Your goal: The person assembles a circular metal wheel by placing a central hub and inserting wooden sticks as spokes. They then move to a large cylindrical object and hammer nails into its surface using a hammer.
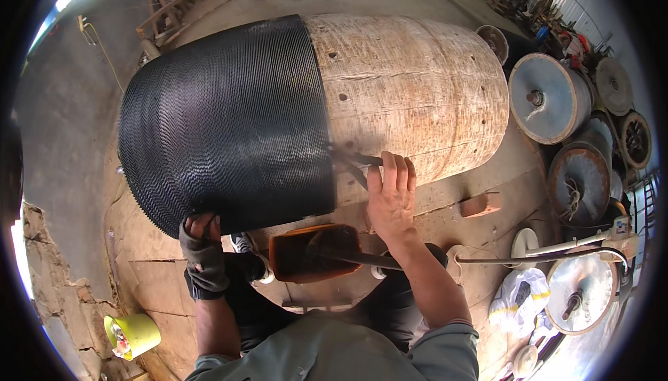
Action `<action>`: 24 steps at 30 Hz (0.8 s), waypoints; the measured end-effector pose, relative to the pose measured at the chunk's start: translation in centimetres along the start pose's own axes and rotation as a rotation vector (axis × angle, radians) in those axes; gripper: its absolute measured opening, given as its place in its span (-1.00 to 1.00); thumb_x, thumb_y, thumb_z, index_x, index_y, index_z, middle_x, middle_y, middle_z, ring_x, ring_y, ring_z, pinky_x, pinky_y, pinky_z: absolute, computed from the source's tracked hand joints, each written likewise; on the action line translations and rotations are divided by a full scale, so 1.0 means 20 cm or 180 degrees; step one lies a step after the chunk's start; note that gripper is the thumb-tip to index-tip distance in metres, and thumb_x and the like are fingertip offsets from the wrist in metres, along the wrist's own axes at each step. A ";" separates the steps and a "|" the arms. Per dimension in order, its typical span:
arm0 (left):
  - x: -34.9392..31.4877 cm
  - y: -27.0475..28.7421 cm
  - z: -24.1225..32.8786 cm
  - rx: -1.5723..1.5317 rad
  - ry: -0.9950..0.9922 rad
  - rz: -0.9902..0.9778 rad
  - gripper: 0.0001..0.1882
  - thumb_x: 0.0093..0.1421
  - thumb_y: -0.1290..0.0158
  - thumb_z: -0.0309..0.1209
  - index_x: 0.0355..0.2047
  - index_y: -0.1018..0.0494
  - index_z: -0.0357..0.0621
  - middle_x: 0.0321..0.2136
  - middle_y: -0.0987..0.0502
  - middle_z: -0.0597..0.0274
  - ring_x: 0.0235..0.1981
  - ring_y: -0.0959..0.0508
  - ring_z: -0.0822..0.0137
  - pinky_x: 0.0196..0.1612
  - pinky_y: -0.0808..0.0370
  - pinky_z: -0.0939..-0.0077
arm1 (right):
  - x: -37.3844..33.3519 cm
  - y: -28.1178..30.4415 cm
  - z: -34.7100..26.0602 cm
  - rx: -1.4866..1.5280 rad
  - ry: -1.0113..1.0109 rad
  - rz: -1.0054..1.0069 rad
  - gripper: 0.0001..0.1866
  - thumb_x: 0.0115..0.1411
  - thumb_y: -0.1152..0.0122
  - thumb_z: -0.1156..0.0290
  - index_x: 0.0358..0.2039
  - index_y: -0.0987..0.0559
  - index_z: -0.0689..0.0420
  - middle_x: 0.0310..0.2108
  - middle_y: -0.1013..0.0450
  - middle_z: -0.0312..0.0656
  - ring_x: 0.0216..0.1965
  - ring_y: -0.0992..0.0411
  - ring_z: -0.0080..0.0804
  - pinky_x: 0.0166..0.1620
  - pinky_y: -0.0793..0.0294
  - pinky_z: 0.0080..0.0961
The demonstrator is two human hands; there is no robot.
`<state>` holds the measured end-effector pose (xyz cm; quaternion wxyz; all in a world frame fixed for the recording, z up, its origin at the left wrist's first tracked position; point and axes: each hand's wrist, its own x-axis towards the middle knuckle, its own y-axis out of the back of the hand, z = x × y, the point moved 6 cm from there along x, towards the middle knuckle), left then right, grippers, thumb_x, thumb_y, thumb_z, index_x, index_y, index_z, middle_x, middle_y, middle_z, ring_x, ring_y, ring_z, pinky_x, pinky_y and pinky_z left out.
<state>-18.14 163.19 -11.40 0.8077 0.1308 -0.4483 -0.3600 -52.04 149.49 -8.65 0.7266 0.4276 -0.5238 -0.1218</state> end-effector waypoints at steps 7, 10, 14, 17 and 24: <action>0.01 0.00 0.01 -0.0038 0.0014 -0.0070 -0.79 0.18 -0.25 -0.61 -0.20 -0.56 -0.08 -0.24 -0.58 0.15 -0.18 -0.55 0.06 -0.05 -0.48 0.24 | -0.04 -0.03 0.01 -0.0330 -0.0099 -0.0060 -0.70 0.17 -0.20 0.53 -0.07 -0.45 0.24 0.20 -0.20 0.02 0.21 -0.27 0.03 0.31 -0.30 0.15; 0.01 -0.01 0.00 -0.0030 0.0000 -0.0081 -0.78 0.18 -0.25 -0.61 -0.19 -0.55 -0.07 -0.24 -0.57 0.15 -0.18 -0.54 0.06 -0.05 -0.48 0.23 | -0.05 -0.06 0.02 -0.0309 -0.0148 -0.0105 -0.68 0.17 -0.22 0.51 -0.06 -0.45 0.24 0.20 -0.20 0.03 0.22 -0.27 0.03 0.32 -0.29 0.16; -0.01 -0.02 -0.02 -0.0016 -0.0138 -0.0020 -0.77 0.18 -0.24 -0.62 -0.19 -0.55 -0.07 -0.23 -0.57 0.15 -0.16 -0.54 0.05 -0.06 -0.48 0.21 | -0.06 -0.09 0.03 -0.0431 -0.0071 0.0046 -0.69 0.17 -0.21 0.48 -0.07 -0.46 0.24 0.21 -0.21 0.04 0.24 -0.26 0.03 0.34 -0.27 0.18; -0.01 -0.02 -0.02 0.0070 -0.0259 -0.0037 -0.77 0.17 -0.23 -0.62 -0.19 -0.55 -0.07 -0.25 -0.58 0.14 -0.17 -0.54 0.03 -0.06 -0.48 0.20 | -0.05 -0.09 0.05 -0.0586 0.0023 0.0111 -0.70 0.18 -0.20 0.45 -0.07 -0.49 0.24 0.24 -0.21 0.04 0.26 -0.25 0.04 0.37 -0.25 0.18; 0.00 -0.05 -0.04 0.0053 -0.0500 0.0086 -0.81 0.20 -0.22 -0.60 -0.21 -0.56 -0.06 -0.29 -0.58 0.14 -0.26 -0.54 0.07 -0.13 -0.48 0.20 | 0.01 -0.08 0.11 -0.0757 0.0385 0.0027 -0.65 0.16 -0.20 0.42 -0.03 -0.53 0.21 0.25 -0.20 0.06 0.26 -0.25 0.07 0.42 -0.18 0.12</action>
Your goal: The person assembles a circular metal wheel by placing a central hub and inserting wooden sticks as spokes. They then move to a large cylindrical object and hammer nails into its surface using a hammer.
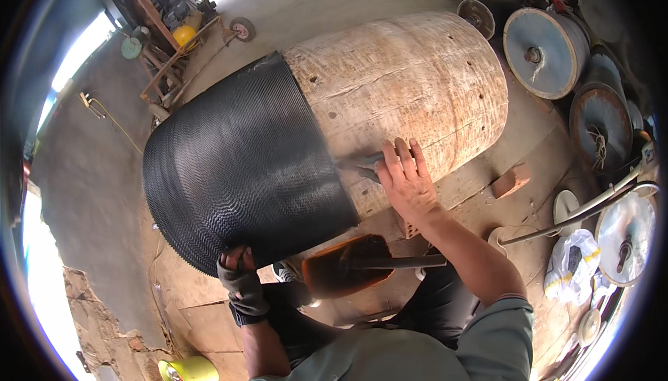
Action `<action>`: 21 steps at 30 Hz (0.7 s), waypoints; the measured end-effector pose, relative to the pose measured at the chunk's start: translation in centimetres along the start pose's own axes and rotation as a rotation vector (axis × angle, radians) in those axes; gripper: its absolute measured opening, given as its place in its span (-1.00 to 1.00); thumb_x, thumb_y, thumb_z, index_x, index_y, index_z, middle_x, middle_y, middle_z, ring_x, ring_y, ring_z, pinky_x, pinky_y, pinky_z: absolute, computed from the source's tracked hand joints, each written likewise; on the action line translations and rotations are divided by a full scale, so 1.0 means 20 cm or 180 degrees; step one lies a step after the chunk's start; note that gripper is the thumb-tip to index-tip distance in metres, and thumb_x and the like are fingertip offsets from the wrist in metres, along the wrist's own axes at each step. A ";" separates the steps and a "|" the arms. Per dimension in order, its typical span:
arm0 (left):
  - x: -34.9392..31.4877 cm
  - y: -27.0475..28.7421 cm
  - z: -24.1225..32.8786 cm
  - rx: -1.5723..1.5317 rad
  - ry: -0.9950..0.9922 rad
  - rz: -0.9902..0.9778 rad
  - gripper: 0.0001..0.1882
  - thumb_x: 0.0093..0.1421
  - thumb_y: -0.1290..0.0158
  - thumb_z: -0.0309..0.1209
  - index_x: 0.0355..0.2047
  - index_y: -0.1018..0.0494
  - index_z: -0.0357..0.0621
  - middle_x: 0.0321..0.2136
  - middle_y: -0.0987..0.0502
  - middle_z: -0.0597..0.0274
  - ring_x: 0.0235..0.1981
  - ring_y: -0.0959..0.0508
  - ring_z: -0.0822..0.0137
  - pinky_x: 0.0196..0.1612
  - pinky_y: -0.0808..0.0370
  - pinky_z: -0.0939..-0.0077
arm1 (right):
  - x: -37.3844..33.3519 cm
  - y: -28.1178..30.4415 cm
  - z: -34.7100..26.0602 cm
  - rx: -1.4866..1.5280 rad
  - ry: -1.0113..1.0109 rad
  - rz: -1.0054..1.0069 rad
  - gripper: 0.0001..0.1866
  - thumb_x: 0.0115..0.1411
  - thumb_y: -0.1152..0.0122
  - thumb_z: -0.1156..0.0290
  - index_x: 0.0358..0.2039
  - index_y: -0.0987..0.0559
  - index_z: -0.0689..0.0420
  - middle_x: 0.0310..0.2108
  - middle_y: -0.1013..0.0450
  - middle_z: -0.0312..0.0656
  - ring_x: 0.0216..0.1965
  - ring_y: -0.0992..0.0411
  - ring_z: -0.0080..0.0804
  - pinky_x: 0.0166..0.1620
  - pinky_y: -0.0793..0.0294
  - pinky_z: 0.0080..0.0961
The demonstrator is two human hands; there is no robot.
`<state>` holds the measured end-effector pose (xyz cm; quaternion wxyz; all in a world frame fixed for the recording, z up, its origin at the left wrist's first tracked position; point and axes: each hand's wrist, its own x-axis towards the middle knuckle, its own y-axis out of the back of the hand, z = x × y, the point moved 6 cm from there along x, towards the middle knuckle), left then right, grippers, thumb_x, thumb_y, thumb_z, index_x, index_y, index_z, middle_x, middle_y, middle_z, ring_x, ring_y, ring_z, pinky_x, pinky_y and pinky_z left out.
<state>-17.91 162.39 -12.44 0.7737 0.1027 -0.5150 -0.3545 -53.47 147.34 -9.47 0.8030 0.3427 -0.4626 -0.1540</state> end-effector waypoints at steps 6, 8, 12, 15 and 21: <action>-0.02 -0.01 -0.01 0.0174 0.0076 -0.0032 -0.80 0.21 -0.22 -0.57 -0.18 -0.55 -0.03 -0.27 -0.58 0.14 -0.24 -0.54 0.04 -0.11 -0.48 0.14 | 0.00 -0.05 -0.03 0.0407 -0.0044 -0.0784 -0.73 0.18 -0.16 0.51 -0.11 -0.43 0.28 0.09 -0.21 0.19 0.01 -0.36 0.07 0.13 -0.46 0.07; -0.02 -0.01 -0.02 0.0064 0.0123 -0.0027 -0.81 0.21 -0.22 -0.56 -0.18 -0.56 -0.03 -0.27 -0.58 0.14 -0.24 -0.54 0.05 -0.10 -0.48 0.14 | -0.04 -0.07 -0.10 0.0596 -0.0293 -0.1467 -0.75 0.20 -0.14 0.57 -0.12 -0.38 0.33 0.02 -0.21 0.22 -0.09 -0.37 0.01 -0.02 -0.54 -0.01; -0.02 -0.02 -0.01 0.0186 0.0017 -0.0006 -0.82 0.21 -0.22 -0.57 -0.20 -0.55 -0.04 -0.27 -0.58 0.14 -0.24 -0.54 0.06 -0.11 -0.48 0.15 | -0.08 -0.02 -0.24 0.1215 -0.1068 -0.1831 -0.60 0.01 -0.25 0.58 -0.11 -0.41 0.31 -0.06 -0.20 0.16 -0.12 -0.34 0.05 -0.20 -0.52 -0.06; -0.01 -0.02 -0.02 0.0188 -0.0037 -0.0016 -0.82 0.21 -0.22 -0.58 -0.21 -0.54 -0.04 -0.28 -0.58 0.14 -0.26 -0.54 0.08 -0.14 -0.48 0.16 | -0.08 0.03 -0.32 0.1776 -0.1601 -0.1818 -0.50 -0.01 -0.35 0.54 -0.06 -0.38 0.34 -0.07 -0.24 0.11 -0.05 -0.38 0.05 -0.20 -0.56 -0.06; -0.03 -0.02 -0.03 0.0089 -0.0110 -0.0012 -0.82 0.21 -0.20 -0.60 -0.21 -0.54 -0.05 -0.29 -0.57 0.16 -0.28 -0.52 0.10 -0.15 -0.47 0.17 | -0.03 0.12 -0.35 0.1832 -0.1759 -0.1418 -0.59 0.05 -0.34 0.52 -0.11 -0.42 0.35 -0.10 -0.31 0.12 -0.04 -0.47 0.13 -0.09 -0.65 -0.11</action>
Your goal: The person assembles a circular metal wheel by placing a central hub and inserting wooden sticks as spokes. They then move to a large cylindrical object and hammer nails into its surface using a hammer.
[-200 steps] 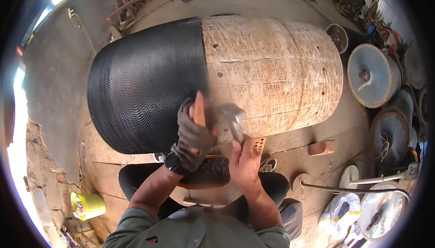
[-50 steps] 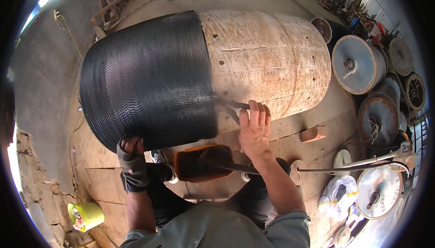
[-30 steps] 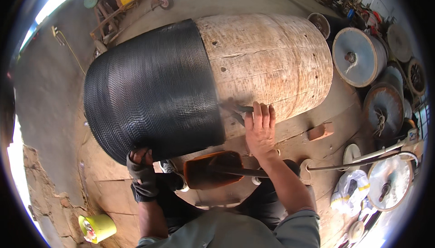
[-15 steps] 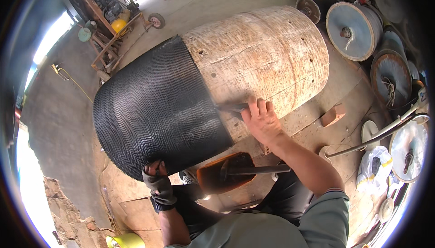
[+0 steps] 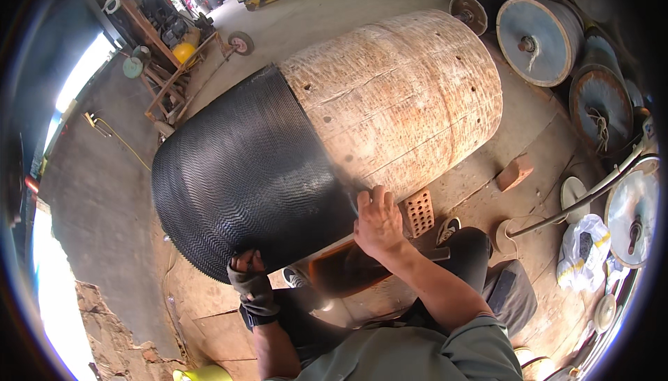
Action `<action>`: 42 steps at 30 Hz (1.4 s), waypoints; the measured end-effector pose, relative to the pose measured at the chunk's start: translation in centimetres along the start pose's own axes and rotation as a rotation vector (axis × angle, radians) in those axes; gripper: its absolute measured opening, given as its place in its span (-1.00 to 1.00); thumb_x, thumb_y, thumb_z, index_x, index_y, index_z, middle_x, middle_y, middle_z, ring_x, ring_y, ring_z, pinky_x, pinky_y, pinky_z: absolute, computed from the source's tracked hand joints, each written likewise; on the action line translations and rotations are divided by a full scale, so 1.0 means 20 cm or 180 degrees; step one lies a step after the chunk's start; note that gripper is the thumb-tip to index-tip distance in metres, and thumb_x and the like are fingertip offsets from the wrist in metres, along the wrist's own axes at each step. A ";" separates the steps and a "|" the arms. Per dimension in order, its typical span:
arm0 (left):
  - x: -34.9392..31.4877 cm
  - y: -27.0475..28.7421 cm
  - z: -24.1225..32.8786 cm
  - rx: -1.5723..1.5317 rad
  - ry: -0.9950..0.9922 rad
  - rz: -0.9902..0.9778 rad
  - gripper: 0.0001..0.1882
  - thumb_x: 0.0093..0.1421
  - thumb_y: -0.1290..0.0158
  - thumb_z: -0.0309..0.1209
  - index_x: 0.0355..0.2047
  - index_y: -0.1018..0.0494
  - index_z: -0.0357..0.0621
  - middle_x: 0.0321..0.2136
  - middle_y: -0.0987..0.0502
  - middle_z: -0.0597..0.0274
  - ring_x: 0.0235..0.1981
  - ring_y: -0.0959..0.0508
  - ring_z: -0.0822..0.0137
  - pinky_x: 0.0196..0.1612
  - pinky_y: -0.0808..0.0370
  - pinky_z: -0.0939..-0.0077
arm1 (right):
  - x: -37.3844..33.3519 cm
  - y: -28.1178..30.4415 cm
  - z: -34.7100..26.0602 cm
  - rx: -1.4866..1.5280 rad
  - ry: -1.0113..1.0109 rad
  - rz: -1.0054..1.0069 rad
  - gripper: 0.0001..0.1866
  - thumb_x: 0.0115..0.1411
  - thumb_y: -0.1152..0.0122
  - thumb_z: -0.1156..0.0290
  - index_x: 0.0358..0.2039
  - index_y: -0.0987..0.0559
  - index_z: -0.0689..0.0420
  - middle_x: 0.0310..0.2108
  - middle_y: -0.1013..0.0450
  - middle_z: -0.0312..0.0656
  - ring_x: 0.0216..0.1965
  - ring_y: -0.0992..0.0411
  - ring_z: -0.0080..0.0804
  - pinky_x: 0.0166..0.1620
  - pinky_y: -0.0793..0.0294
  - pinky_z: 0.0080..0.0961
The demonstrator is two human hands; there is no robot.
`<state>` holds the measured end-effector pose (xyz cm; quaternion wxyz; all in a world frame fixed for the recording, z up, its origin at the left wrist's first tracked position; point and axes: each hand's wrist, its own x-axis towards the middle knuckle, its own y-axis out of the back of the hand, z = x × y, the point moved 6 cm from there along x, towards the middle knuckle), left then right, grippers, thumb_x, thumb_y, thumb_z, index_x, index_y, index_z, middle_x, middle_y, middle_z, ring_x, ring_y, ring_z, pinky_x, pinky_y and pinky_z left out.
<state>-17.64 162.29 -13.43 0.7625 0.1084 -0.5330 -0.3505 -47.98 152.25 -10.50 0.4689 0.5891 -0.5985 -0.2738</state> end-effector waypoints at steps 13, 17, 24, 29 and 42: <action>0.00 0.00 -0.02 -0.0137 -0.0041 -0.0010 -0.83 0.21 -0.20 -0.58 -0.23 -0.55 -0.04 -0.32 -0.57 0.17 -0.29 -0.52 0.08 -0.15 -0.46 0.16 | -0.02 -0.15 -0.05 0.1408 -0.0451 -0.0137 -0.54 0.12 -0.21 0.41 -0.04 -0.33 0.37 -0.14 -0.37 0.33 -0.17 -0.49 0.31 -0.07 -0.50 0.12; 0.01 0.01 -0.03 -0.0098 -0.0181 0.0059 -0.84 0.20 -0.21 -0.57 -0.24 -0.55 -0.03 -0.32 -0.57 0.17 -0.27 -0.53 0.07 -0.12 -0.47 0.16 | -0.05 -0.19 0.08 0.1259 -0.0123 -0.0122 -0.56 0.18 -0.18 0.43 0.05 -0.38 0.28 -0.10 -0.37 0.15 -0.10 -0.47 0.10 -0.10 -0.49 -0.07; -0.02 0.03 0.18 0.0302 -0.0159 -0.0109 -0.85 0.17 -0.27 -0.50 -0.28 -0.52 -0.05 -0.28 -0.57 0.18 -0.27 -0.55 0.08 -0.09 -0.51 0.19 | -0.59 0.19 1.01 0.0635 -0.0737 0.2006 -0.53 0.04 -0.12 0.68 0.03 -0.47 0.21 -0.08 -0.39 -0.01 0.00 -0.38 -0.10 0.05 -0.40 -0.26; -0.24 -0.20 0.40 -0.0354 -0.0331 -0.1543 -0.81 0.05 -0.30 -0.48 -0.30 -0.59 -0.15 -0.43 -0.53 0.12 -0.30 -0.53 0.00 -0.19 -0.46 0.13 | -1.72 0.16 2.02 -0.0519 -0.2749 0.1808 -0.61 0.18 0.02 0.53 0.03 -0.45 0.32 -0.06 -0.40 0.23 -0.01 -0.37 0.29 0.11 -0.38 0.04; -0.38 -0.41 0.55 0.2150 -0.2186 -0.3283 -0.98 0.10 -0.11 -0.39 -0.43 -0.52 0.03 -0.41 -0.49 0.26 -0.27 -0.55 0.17 -0.18 -0.43 0.25 | -2.98 -0.49 2.27 -0.0245 -0.5606 0.0234 -0.32 0.13 -0.31 0.07 0.19 -0.35 0.09 0.21 -0.23 0.31 0.25 -0.28 0.31 0.28 -0.27 0.24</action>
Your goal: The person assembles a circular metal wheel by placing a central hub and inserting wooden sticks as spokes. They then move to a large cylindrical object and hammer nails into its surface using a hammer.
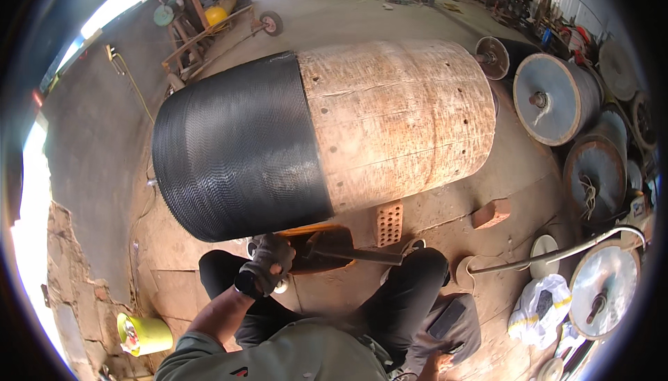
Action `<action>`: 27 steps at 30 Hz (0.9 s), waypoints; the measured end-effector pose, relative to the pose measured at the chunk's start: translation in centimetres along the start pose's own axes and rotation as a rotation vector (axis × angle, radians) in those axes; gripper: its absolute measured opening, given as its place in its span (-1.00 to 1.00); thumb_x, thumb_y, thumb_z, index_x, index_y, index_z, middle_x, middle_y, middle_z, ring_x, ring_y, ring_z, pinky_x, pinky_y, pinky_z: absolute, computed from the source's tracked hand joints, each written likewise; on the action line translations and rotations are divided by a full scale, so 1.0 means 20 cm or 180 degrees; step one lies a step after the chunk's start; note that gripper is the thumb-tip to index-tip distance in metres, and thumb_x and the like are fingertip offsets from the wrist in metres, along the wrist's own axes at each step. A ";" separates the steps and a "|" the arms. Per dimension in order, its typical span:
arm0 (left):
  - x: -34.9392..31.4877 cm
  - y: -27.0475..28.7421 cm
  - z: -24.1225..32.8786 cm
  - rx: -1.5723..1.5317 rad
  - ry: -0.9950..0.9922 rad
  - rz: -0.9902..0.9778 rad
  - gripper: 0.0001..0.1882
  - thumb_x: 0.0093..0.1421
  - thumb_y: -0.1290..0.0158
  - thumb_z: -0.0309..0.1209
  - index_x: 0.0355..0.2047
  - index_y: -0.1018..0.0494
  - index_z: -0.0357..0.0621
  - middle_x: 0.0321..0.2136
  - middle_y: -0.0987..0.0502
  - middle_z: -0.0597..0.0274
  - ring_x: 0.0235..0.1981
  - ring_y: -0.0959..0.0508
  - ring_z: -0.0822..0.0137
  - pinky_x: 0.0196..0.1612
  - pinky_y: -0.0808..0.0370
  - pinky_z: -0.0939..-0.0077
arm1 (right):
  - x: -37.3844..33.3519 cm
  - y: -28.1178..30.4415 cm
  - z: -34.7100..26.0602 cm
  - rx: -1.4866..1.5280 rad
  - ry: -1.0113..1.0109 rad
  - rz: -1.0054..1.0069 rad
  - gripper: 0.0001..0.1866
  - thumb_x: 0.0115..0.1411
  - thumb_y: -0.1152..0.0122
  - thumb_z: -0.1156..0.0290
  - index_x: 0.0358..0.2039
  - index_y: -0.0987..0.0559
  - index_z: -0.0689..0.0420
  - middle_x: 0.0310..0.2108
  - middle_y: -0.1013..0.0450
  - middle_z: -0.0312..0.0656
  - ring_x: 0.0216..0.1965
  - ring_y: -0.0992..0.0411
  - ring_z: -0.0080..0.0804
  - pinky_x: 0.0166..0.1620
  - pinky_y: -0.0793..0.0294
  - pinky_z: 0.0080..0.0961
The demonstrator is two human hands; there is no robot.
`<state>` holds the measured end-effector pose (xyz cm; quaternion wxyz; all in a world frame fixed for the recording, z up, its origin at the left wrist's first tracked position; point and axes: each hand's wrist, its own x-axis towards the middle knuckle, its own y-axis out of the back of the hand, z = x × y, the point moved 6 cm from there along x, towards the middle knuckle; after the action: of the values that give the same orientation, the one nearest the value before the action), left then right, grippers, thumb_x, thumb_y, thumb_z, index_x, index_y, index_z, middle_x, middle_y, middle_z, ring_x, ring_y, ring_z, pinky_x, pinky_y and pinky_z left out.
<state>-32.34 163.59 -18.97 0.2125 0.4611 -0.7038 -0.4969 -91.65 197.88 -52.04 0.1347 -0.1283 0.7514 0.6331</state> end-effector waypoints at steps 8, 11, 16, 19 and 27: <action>0.03 0.00 0.03 0.0776 0.0019 -0.0444 -0.80 0.10 -0.10 -0.39 -0.28 -0.52 -0.21 -0.36 -0.48 0.10 -0.31 -0.50 0.13 -0.19 -0.41 0.23 | -0.45 0.55 -0.71 -0.0125 0.1413 0.0626 -0.44 0.12 -0.21 0.38 0.15 -0.39 0.27 0.22 -0.26 0.19 0.17 -0.30 0.20 0.30 -0.24 0.04; 0.00 0.06 0.05 0.1307 -0.0113 0.0302 -0.89 0.01 -0.13 -0.40 -0.44 -0.53 -0.14 -0.47 -0.48 0.11 -0.41 -0.48 0.15 -0.31 -0.37 0.24 | -0.91 0.87 -1.29 0.1198 0.3369 0.0925 -0.58 0.21 -0.14 0.58 0.10 -0.44 0.32 0.17 -0.34 0.18 0.24 -0.31 0.16 0.29 -0.28 -0.02; 0.02 -0.10 0.05 0.0731 0.0070 0.0389 -0.91 -0.10 -0.20 -0.40 -0.67 -0.51 0.07 -0.66 -0.48 0.23 -0.54 -0.52 0.22 -0.45 -0.37 0.32 | -1.91 1.01 -1.87 0.0518 0.6098 0.0177 -0.63 0.13 -0.26 0.52 -0.01 -0.54 0.22 0.00 -0.49 0.05 0.05 -0.45 0.07 0.15 -0.42 -0.02; 0.04 -0.20 0.08 0.1312 0.0245 0.1069 -0.91 -0.08 -0.20 -0.41 -0.66 -0.53 0.06 -0.64 -0.51 0.19 -0.54 -0.53 0.18 -0.43 -0.40 0.28 | -2.24 0.90 -1.94 -0.0285 0.7031 -0.0381 -0.54 0.12 -0.30 0.43 0.06 -0.51 0.20 -0.01 -0.41 0.02 0.03 -0.42 0.03 0.16 -0.38 -0.05; 0.14 -0.28 0.04 -0.0516 0.0223 0.0072 -0.89 0.12 -0.11 -0.47 -0.50 -0.60 -0.17 -0.52 -0.60 0.22 -0.47 -0.63 0.25 -0.43 -0.54 0.27 | -2.24 0.74 -2.01 -0.1245 0.6784 -0.1054 -0.54 0.21 -0.25 0.42 0.13 -0.45 0.15 -0.17 -0.48 0.00 -0.14 -0.55 0.01 -0.13 -0.57 -0.16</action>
<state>-31.83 161.19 -24.69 0.2791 0.4514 -0.6586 -0.5334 -57.00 161.61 -15.61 -0.5234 -0.7285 0.3423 0.2796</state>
